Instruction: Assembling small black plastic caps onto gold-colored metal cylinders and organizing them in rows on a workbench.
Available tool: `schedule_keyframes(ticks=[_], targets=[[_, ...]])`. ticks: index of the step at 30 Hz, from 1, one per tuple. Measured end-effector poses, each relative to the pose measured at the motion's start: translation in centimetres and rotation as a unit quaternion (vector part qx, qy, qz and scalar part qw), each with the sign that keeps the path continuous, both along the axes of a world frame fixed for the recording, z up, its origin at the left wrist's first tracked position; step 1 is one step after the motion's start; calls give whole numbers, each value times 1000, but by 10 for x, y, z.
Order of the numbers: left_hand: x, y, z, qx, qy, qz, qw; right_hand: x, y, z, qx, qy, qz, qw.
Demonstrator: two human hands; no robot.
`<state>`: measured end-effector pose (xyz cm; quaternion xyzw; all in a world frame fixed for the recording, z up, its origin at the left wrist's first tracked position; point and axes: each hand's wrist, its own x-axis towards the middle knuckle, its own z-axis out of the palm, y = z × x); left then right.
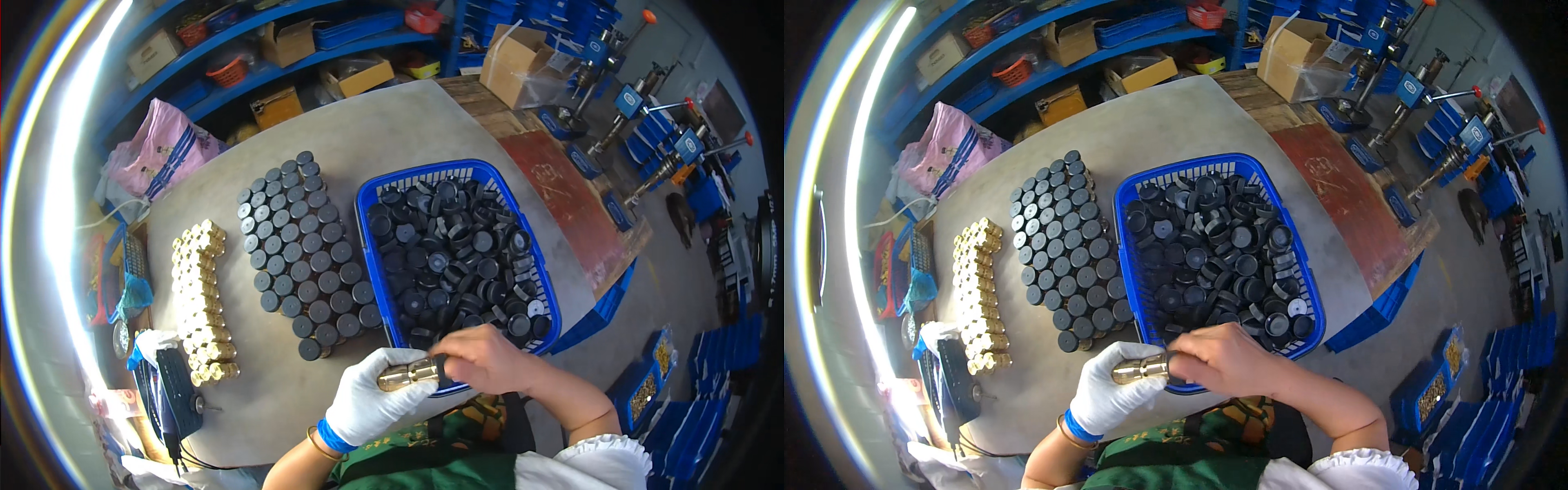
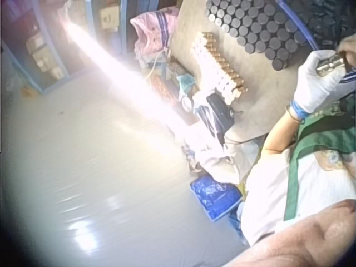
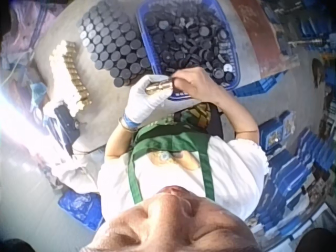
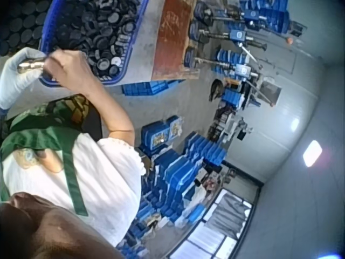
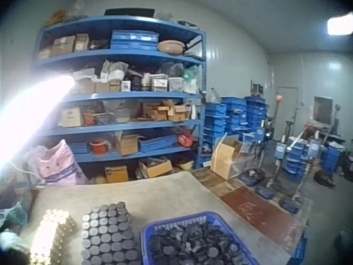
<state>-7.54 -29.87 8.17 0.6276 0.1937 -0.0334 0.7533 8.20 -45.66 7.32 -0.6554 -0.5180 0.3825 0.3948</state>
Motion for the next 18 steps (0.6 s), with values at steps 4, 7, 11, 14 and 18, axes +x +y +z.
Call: schedule_keyframes(ticks=[4,7,11,14,18], targets=[[5,-3,2,-52,21,22,998,-7,-2,-4,261,-204,-75,941],[4,-10,3,72,-42,-33,996,-5,-9,0,-6,14,-75,997],[10,-14,-6,134,-83,-17,987,4,-16,-11,14,-82,-136,987],[10,-10,-10,179,-100,-12,979,29,-18,-4,-26,-434,-259,862],[13,-8,-17,179,-124,15,976,44,-33,-11,-194,-462,-263,825]])
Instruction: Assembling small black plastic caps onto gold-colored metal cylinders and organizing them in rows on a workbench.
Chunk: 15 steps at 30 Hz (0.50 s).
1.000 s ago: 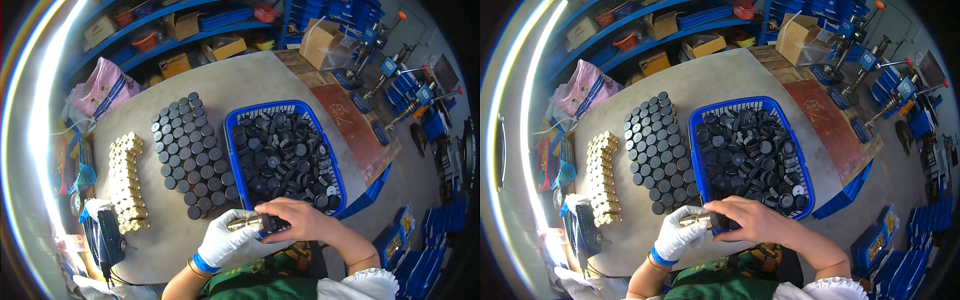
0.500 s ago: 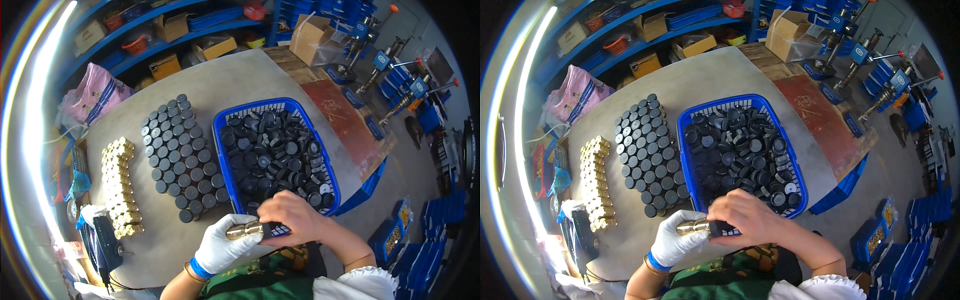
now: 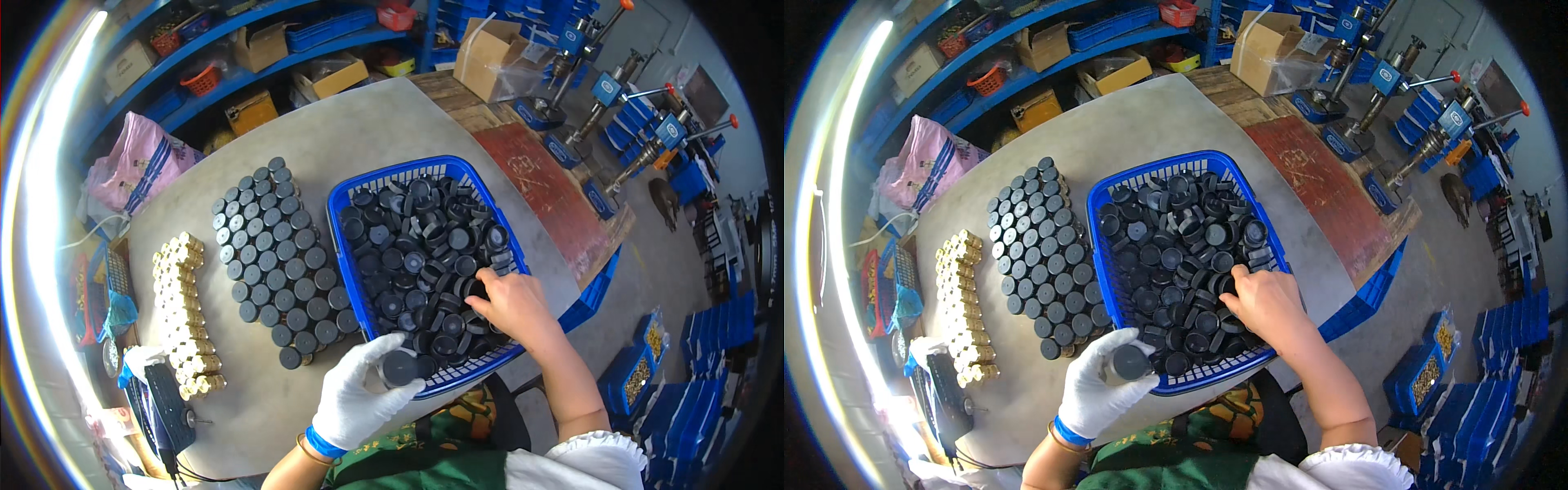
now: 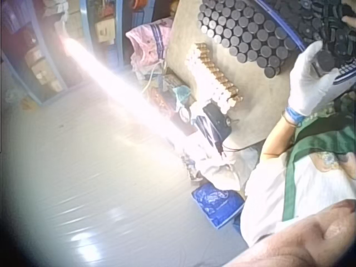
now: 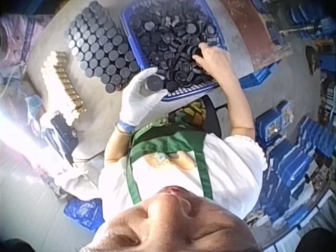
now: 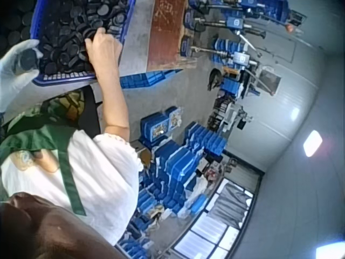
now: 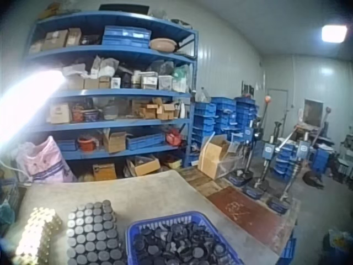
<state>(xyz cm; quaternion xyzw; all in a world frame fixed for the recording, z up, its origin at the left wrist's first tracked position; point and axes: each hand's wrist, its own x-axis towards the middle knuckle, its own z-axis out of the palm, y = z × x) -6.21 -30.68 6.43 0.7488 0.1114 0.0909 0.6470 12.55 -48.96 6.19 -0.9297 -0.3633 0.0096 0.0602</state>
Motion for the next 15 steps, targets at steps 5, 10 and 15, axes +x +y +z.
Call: schedule_keyframes(ticks=[5,10,15], targets=[[-1,2,0,-248,14,85,965,-5,9,0,38,-11,12,999],[-3,14,-2,-215,-6,127,968,-4,10,-2,-35,-4,51,998],[-5,16,3,-314,66,133,938,-6,11,-2,-67,12,27,997]])
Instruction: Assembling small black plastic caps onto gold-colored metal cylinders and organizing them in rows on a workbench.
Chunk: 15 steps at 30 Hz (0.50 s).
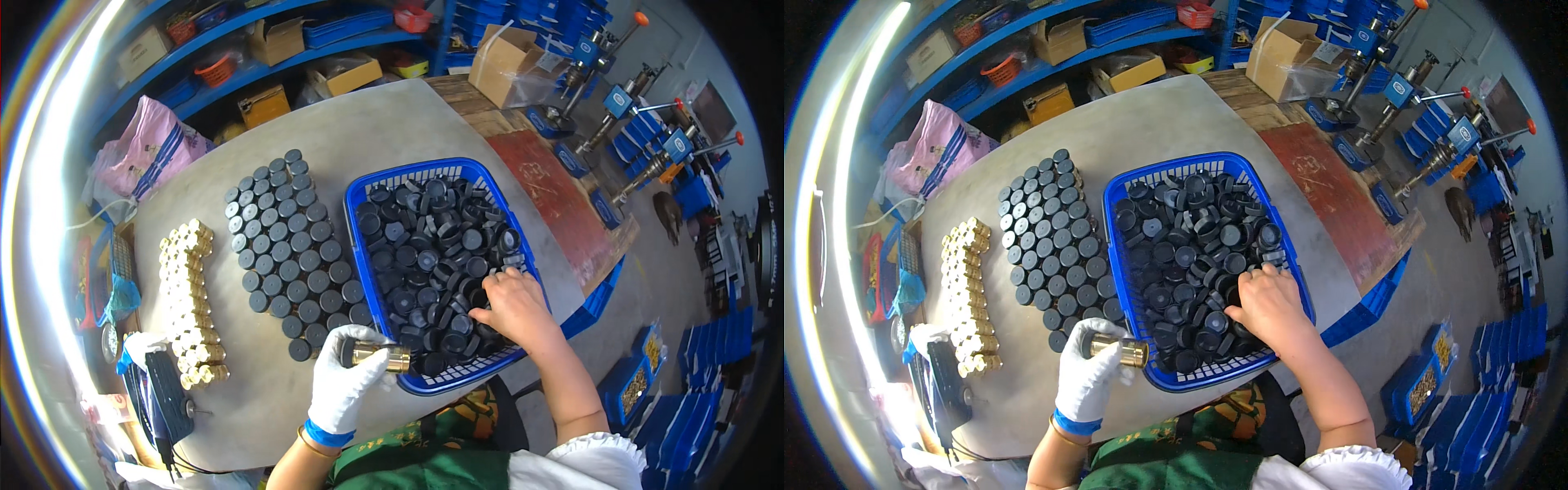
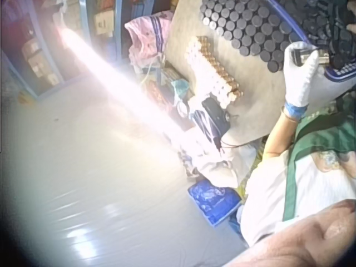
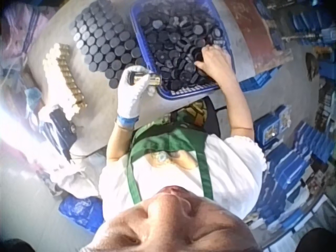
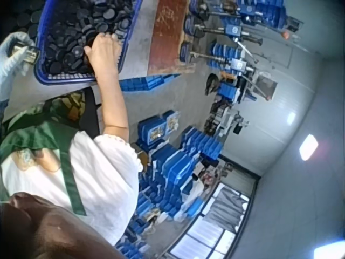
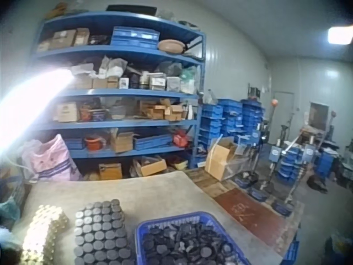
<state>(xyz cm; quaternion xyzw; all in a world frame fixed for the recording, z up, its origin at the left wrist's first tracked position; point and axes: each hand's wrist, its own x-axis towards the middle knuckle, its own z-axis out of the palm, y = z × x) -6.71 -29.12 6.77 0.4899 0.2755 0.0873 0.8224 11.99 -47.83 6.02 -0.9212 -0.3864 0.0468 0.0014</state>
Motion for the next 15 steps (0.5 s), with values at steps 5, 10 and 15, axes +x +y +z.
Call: schedule_keyframes(ticks=[5,10,15], targets=[[-2,0,-9,-65,-33,16,997,-6,8,14,145,28,35,988],[-2,-3,-8,-62,-51,11,997,-37,27,33,247,224,222,916],[-7,-1,-2,-24,-49,5,999,-41,30,27,305,239,218,896]])
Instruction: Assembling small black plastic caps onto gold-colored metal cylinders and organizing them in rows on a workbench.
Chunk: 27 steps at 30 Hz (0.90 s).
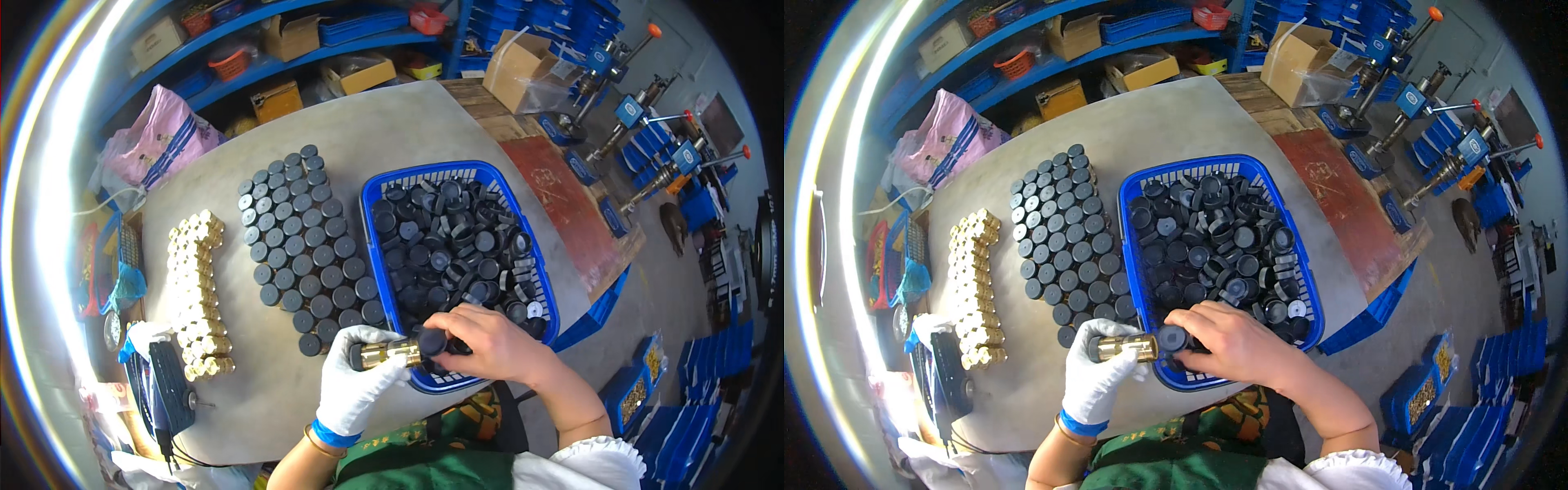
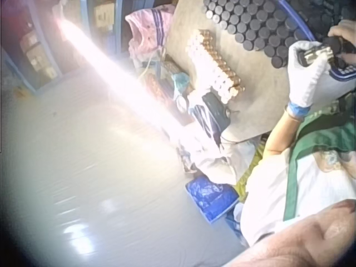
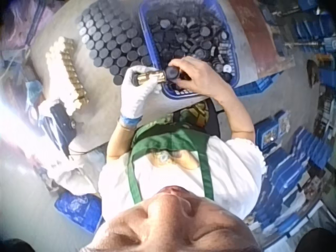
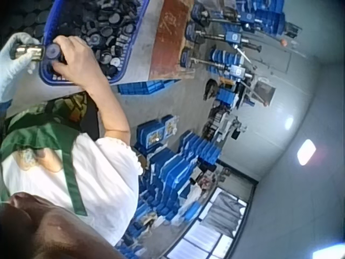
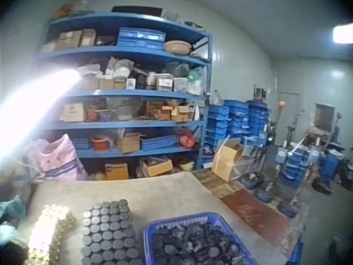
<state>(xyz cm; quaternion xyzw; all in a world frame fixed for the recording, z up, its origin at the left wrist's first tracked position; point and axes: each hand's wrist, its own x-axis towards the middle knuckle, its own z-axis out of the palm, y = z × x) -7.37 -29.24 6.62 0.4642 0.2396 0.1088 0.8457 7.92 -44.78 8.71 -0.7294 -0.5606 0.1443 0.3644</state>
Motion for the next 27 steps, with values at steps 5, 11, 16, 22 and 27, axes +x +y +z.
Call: schedule_keyframes(ticks=[5,11,16,22,27], targets=[[-1,-6,-6,62,16,-2,998,-3,6,5,48,16,34,998],[-1,-6,-1,36,5,10,999,-5,2,8,-13,158,26,987],[-2,0,5,15,29,-1,999,-12,5,6,87,-15,54,995],[-3,0,4,-12,48,3,999,-11,6,6,108,-66,59,990],[-10,-9,8,45,-26,28,998,-10,2,2,-29,180,62,981]])
